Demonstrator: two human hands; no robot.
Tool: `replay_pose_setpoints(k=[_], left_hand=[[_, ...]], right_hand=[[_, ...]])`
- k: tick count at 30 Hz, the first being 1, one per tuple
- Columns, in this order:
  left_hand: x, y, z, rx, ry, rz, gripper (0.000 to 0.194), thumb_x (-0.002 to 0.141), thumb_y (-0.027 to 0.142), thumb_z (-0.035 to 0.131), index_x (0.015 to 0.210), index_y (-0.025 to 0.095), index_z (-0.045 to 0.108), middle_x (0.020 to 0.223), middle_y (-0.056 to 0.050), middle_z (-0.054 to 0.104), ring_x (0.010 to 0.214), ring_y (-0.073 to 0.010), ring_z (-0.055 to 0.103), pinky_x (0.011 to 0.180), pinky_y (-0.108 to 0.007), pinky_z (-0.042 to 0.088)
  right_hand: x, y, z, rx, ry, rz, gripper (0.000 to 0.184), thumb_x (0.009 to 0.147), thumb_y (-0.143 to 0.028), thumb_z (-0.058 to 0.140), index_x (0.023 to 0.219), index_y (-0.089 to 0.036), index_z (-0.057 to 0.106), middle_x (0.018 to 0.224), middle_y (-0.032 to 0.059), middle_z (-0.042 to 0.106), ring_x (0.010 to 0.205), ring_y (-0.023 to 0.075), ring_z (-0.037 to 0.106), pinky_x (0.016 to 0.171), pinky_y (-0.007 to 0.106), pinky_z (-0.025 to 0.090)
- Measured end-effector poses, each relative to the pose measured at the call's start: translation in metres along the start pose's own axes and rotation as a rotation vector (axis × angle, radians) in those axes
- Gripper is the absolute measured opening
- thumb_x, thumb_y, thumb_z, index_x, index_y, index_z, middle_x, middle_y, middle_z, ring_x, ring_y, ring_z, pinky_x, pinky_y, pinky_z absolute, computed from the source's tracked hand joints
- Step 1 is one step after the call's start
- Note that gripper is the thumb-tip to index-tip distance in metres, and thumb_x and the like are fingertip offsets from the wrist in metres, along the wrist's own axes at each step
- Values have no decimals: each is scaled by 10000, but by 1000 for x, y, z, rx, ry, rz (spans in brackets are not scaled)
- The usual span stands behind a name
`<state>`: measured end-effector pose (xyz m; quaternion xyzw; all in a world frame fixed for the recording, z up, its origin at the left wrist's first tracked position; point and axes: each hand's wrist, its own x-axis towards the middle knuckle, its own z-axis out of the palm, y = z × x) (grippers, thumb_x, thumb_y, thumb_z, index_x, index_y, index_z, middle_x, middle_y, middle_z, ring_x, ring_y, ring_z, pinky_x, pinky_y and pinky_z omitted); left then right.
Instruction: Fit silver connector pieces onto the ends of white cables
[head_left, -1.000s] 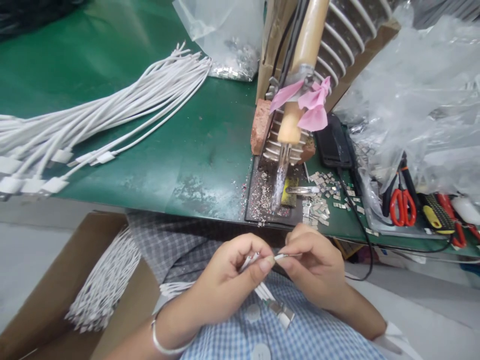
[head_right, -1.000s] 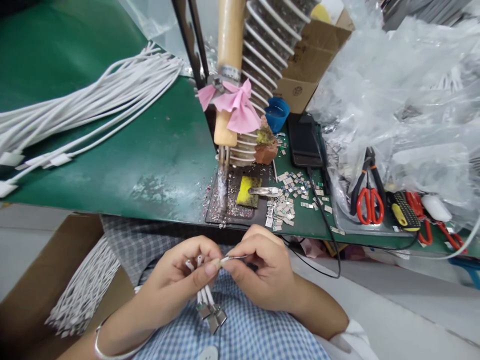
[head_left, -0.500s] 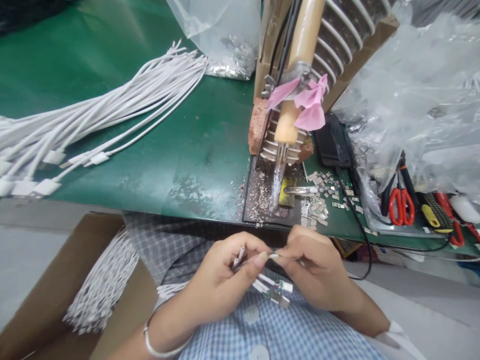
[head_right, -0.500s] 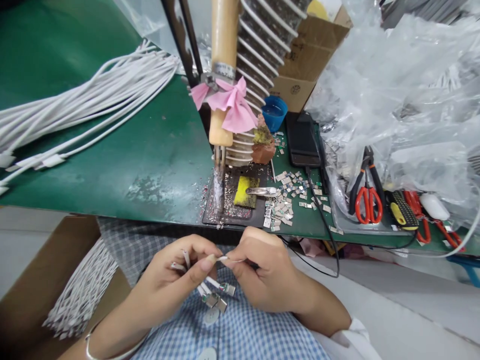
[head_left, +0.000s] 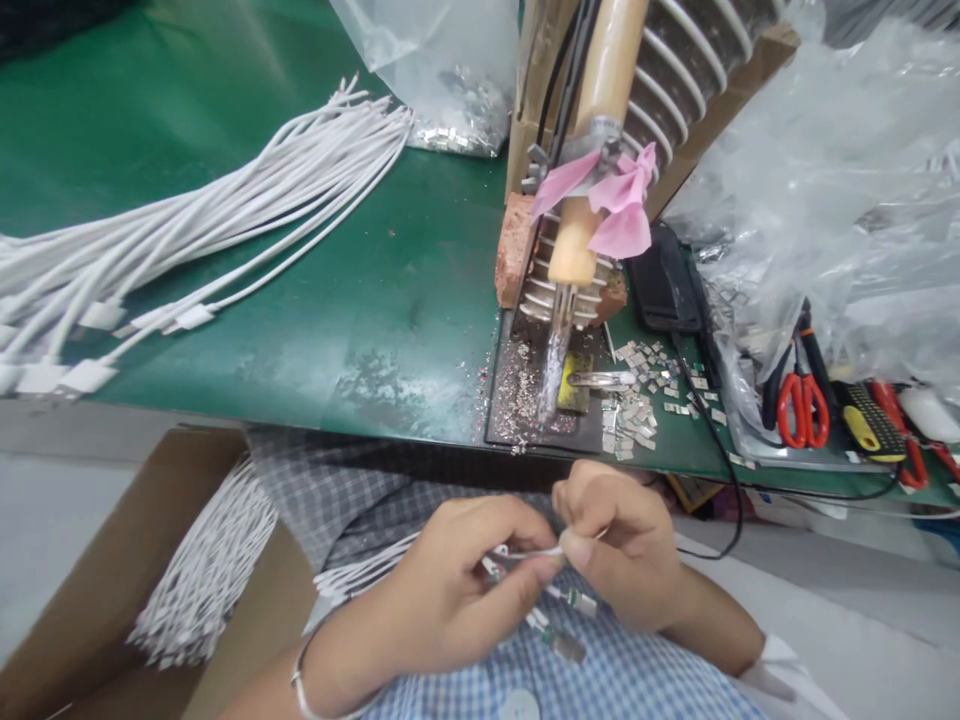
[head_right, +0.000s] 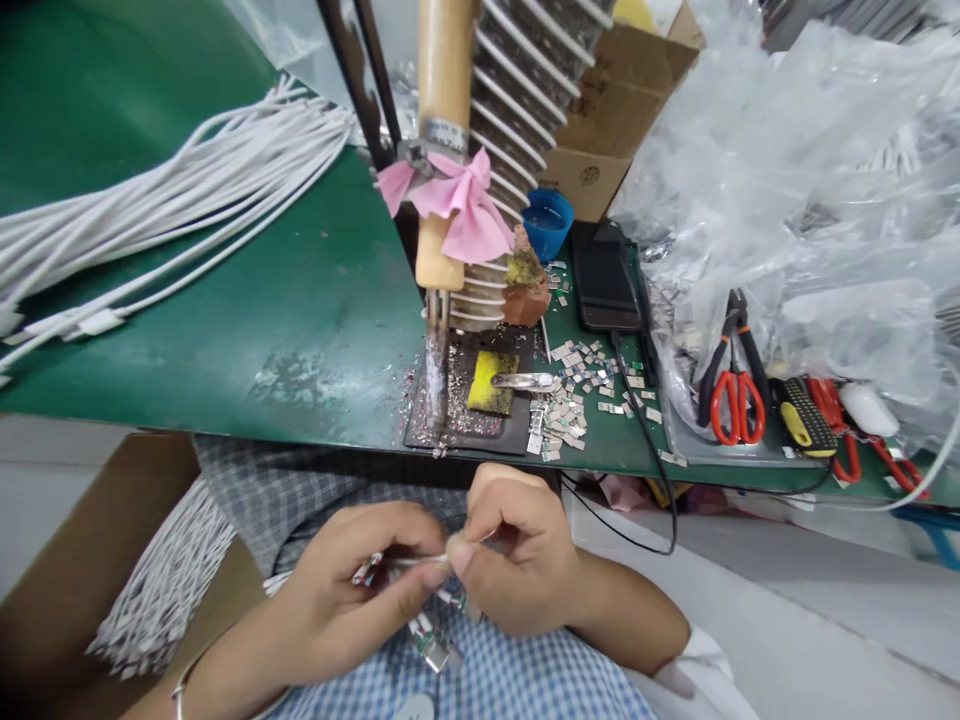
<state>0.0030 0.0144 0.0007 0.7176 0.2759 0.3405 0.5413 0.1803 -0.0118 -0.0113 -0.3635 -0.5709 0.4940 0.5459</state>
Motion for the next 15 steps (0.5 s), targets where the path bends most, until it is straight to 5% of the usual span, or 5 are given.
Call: replay_pose_setpoints(k=[3, 7, 12, 15], left_hand=[[2, 3, -1, 27, -4, 29, 65, 874, 81, 617, 872, 145, 627, 642, 34, 610, 527, -66, 495, 510, -165, 388], [2, 6, -3, 30, 54, -22, 68, 883, 100, 615, 836, 129, 655, 649, -3, 658, 536, -82, 554, 511, -170, 428], [4, 7, -4, 18, 89, -68, 91, 893, 124, 609, 817, 135, 658, 611, 6, 646, 503, -81, 542, 475, -170, 410], [4, 6, -4, 12, 94, -65, 85, 888, 124, 610, 817, 142, 654, 619, 6, 649, 511, -85, 547, 481, -174, 412]], right_hand=[[0, 0, -4, 26, 12, 38, 201, 867, -165, 622, 699, -211, 521, 646, -48, 418, 569, 103, 410, 534, 259, 347], [2, -6, -13, 67, 196, 28, 213, 919, -223, 621, 720, -217, 546, 651, -52, 392, 573, 105, 393, 547, 259, 351], [9, -17, -20, -246, -60, 45, 155, 845, -337, 727, 875, -214, 639, 718, -16, 515, 630, 126, 473, 542, 260, 365], [11, -20, -18, -337, -94, 38, 113, 867, -291, 693, 858, -215, 609, 712, -23, 510, 613, 118, 474, 520, 242, 367]])
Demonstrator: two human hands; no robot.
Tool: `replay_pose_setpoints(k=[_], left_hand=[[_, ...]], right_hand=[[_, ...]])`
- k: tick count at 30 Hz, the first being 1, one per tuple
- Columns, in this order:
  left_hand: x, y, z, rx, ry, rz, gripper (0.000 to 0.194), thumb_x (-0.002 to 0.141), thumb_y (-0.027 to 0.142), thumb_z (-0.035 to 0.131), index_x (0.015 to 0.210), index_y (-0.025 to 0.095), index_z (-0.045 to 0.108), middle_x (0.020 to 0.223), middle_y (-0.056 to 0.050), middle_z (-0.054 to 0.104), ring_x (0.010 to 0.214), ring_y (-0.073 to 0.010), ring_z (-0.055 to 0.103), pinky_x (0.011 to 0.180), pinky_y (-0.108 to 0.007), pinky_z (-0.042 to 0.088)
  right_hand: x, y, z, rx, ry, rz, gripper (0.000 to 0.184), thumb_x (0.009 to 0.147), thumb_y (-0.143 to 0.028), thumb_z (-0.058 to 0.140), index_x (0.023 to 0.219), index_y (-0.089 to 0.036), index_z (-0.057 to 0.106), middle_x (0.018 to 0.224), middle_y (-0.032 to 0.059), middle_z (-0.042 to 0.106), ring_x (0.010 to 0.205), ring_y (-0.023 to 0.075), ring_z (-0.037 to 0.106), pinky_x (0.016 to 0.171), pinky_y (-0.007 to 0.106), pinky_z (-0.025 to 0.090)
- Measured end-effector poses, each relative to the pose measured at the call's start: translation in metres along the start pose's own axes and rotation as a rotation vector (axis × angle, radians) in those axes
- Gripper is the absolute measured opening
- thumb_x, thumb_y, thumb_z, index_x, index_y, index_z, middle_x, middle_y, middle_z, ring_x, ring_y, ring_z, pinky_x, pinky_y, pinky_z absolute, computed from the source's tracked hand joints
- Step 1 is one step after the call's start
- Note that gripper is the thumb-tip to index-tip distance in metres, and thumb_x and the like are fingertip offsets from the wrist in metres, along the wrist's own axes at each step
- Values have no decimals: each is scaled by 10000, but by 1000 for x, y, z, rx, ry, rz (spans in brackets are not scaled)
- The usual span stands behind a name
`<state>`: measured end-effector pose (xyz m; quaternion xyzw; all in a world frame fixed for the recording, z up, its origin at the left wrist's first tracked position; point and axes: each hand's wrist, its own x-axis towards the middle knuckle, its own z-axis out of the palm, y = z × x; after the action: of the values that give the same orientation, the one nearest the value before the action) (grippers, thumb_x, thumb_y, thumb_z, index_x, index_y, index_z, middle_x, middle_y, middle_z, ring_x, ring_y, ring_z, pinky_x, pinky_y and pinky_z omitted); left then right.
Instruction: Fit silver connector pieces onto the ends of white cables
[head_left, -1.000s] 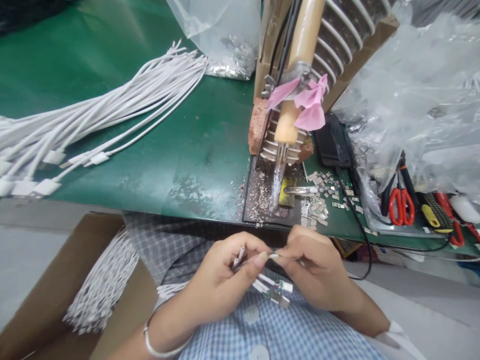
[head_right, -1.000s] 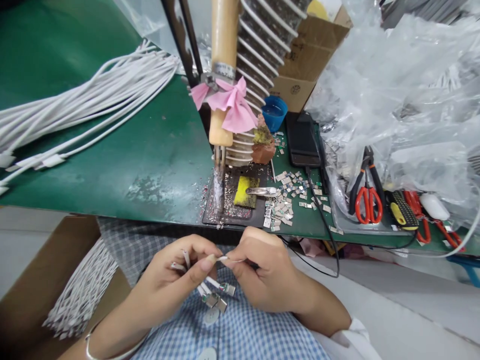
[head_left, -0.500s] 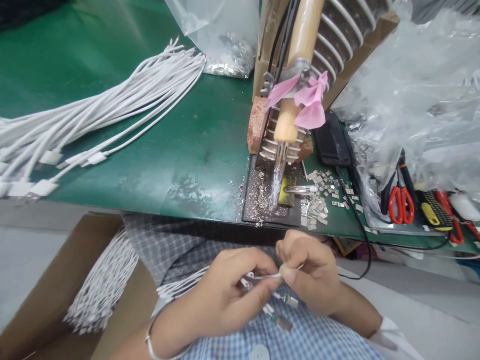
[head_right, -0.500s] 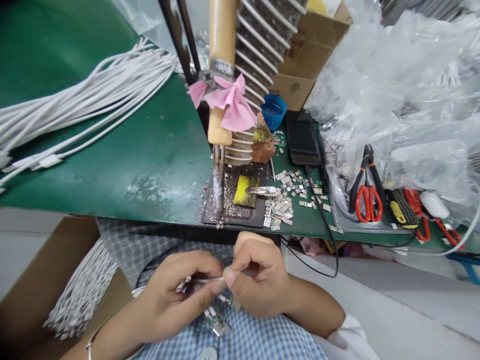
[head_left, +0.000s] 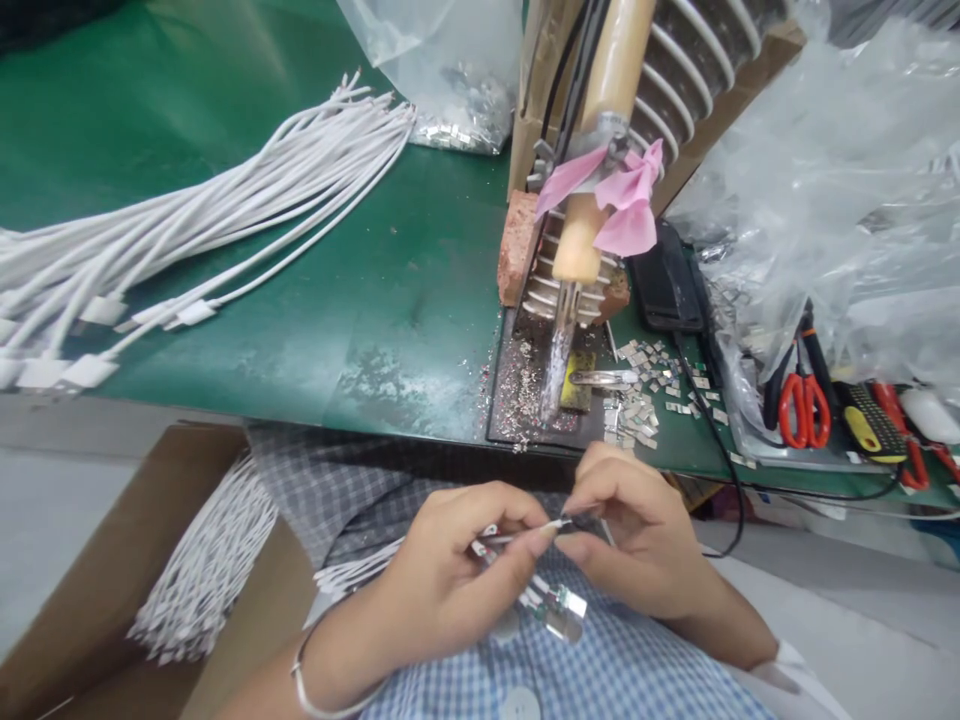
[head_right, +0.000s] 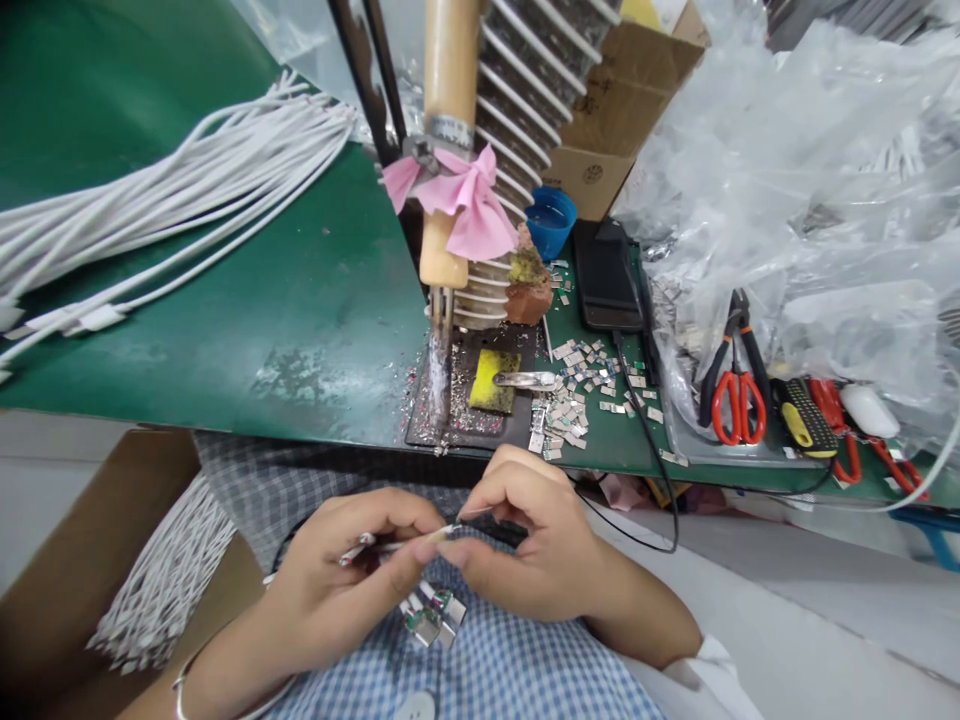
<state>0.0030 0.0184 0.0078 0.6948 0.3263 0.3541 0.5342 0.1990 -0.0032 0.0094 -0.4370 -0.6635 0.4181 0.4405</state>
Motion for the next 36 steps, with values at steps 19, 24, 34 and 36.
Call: replay_pose_setpoints(k=[19, 24, 34, 36], left_hand=[[-15, -10, 12, -407, -120, -181, 149, 988, 334, 526, 922, 204, 500, 651, 44, 513, 541, -99, 450, 502, -198, 369], [-13, -6, 13, -396, -99, -187, 158, 985, 334, 532, 911, 195, 519, 691, 18, 557, 578, -107, 492, 520, -203, 390], [-8, -2, 1, -232, -34, -205, 143, 964, 258, 549, 841, 197, 589, 573, 60, 485, 489, -86, 412, 455, -184, 345], [-9, -5, 0, -216, -34, -178, 125, 965, 254, 553, 865, 210, 614, 552, 60, 500, 466, -88, 433, 441, -179, 356]], right_hand=[[-6, 5, 25, 63, 136, -225, 90, 900, -131, 543, 902, -208, 589, 720, 1, 508, 627, 135, 476, 545, 283, 420], [-4, 4, 24, -37, 157, -304, 145, 859, -95, 519, 915, -218, 571, 695, -7, 469, 602, 140, 457, 524, 287, 417], [-18, 5, -24, 235, 454, -91, 255, 889, -434, 615, 759, -214, 613, 629, -22, 394, 553, 135, 388, 532, 305, 359], [-24, 7, -42, 68, 531, -120, 261, 891, -408, 609, 719, -213, 633, 598, -16, 417, 520, 136, 408, 510, 311, 364]])
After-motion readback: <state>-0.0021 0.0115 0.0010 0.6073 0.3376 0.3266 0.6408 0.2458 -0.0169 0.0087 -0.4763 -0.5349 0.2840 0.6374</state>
